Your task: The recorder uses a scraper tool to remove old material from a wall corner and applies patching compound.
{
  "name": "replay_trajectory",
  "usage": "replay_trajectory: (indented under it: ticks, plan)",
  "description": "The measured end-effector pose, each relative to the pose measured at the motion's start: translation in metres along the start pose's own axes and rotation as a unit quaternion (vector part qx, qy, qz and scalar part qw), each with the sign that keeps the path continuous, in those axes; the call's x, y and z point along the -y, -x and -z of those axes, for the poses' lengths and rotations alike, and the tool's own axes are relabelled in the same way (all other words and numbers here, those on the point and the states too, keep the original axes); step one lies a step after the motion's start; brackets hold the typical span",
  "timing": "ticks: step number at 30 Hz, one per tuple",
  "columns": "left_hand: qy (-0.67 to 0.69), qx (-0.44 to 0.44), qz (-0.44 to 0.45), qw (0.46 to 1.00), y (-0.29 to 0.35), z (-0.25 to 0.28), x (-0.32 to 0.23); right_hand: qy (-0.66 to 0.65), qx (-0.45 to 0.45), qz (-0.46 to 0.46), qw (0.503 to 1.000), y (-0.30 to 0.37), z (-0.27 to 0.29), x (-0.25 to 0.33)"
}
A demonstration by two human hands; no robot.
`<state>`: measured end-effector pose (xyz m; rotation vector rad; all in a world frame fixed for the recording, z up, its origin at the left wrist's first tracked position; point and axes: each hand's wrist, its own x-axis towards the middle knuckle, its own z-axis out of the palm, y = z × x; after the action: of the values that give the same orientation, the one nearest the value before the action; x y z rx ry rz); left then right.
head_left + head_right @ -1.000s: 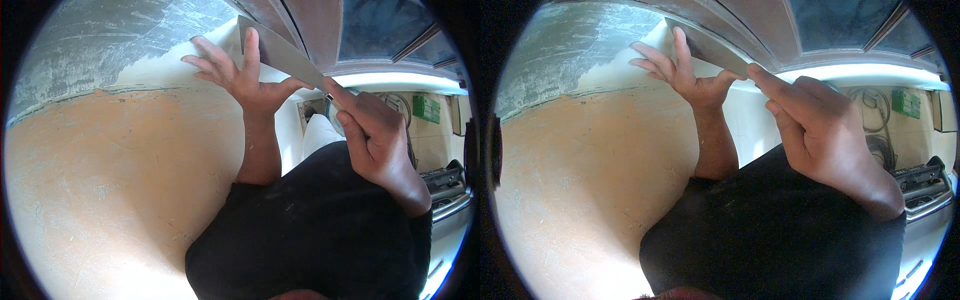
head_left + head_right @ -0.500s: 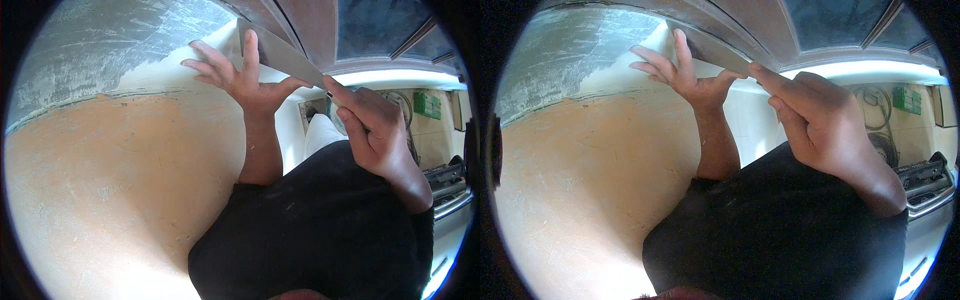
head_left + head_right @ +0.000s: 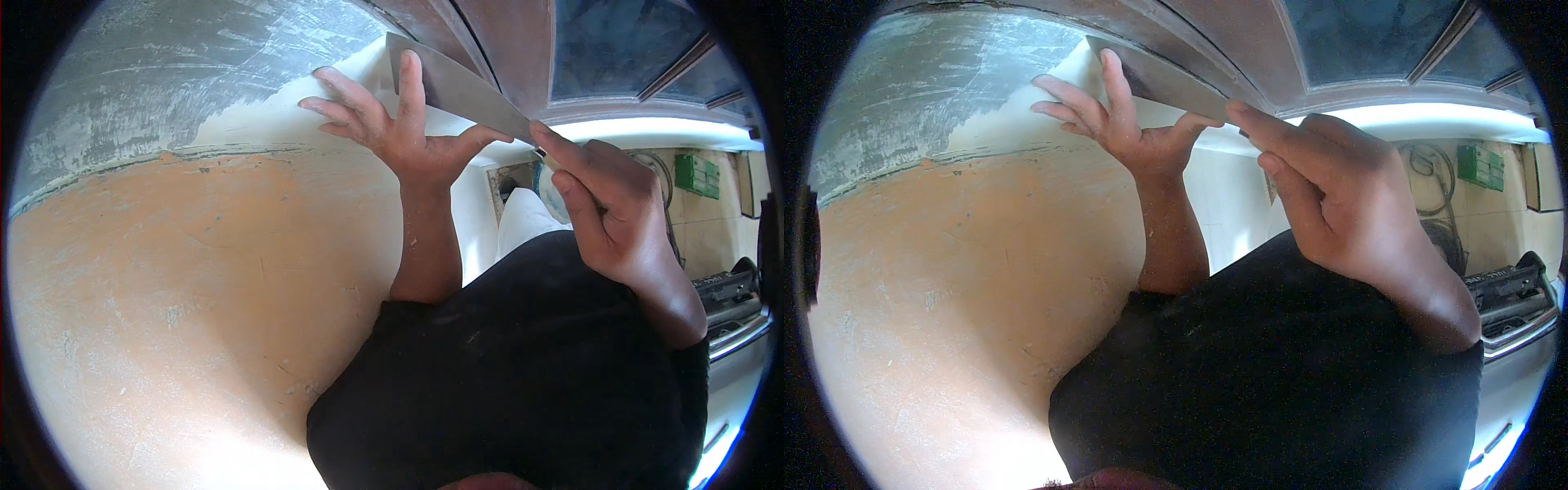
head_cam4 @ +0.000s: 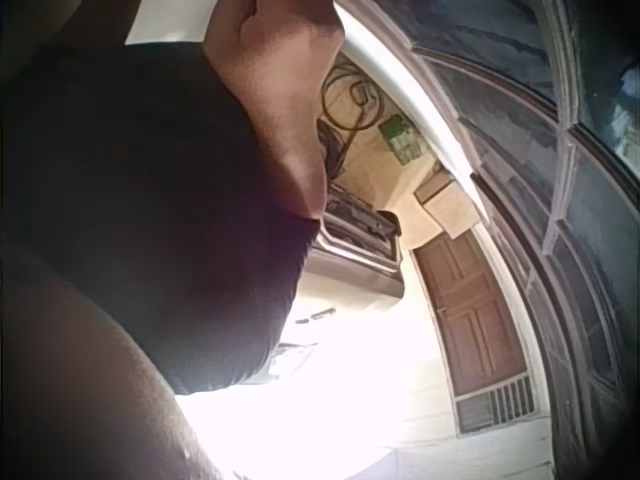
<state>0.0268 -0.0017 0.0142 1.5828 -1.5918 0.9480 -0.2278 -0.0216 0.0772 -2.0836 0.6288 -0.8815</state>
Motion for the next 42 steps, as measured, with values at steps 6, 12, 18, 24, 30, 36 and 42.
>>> replay_trajectory:
  ticks: [6,12,18,24,30,36,42]
  plan:
    - [0.017,-0.01,0.011,1.0,0.001,-0.003,-0.001,0.01,0.004,0.001,1.0,-0.001,0.002,0.0]
    - [0.032,-0.021,0.028,0.999,0.001,-0.008,-0.001,0.033,0.017,0.003,0.999,-0.002,0.005,-0.004]
    - [0.021,-0.016,0.007,1.0,0.002,-0.006,0.001,0.022,0.003,0.014,1.0,-0.001,0.0,-0.007]
    - [-0.008,-0.01,-0.001,1.0,0.001,-0.004,0.0,0.028,-0.003,0.02,0.999,-0.002,-0.004,-0.009]
    - [-0.007,-0.007,-0.005,1.0,-0.001,-0.005,0.0,0.013,-0.001,0.012,1.0,-0.002,-0.005,-0.01]
    - [-0.008,-0.009,-0.017,1.0,-0.001,-0.006,0.002,0.016,-0.001,0.018,1.0,-0.003,-0.004,-0.011]
    - [0.046,-0.022,0.03,0.998,0.003,-0.011,0.002,0.005,-0.002,0.01,1.0,-0.003,-0.004,-0.01]
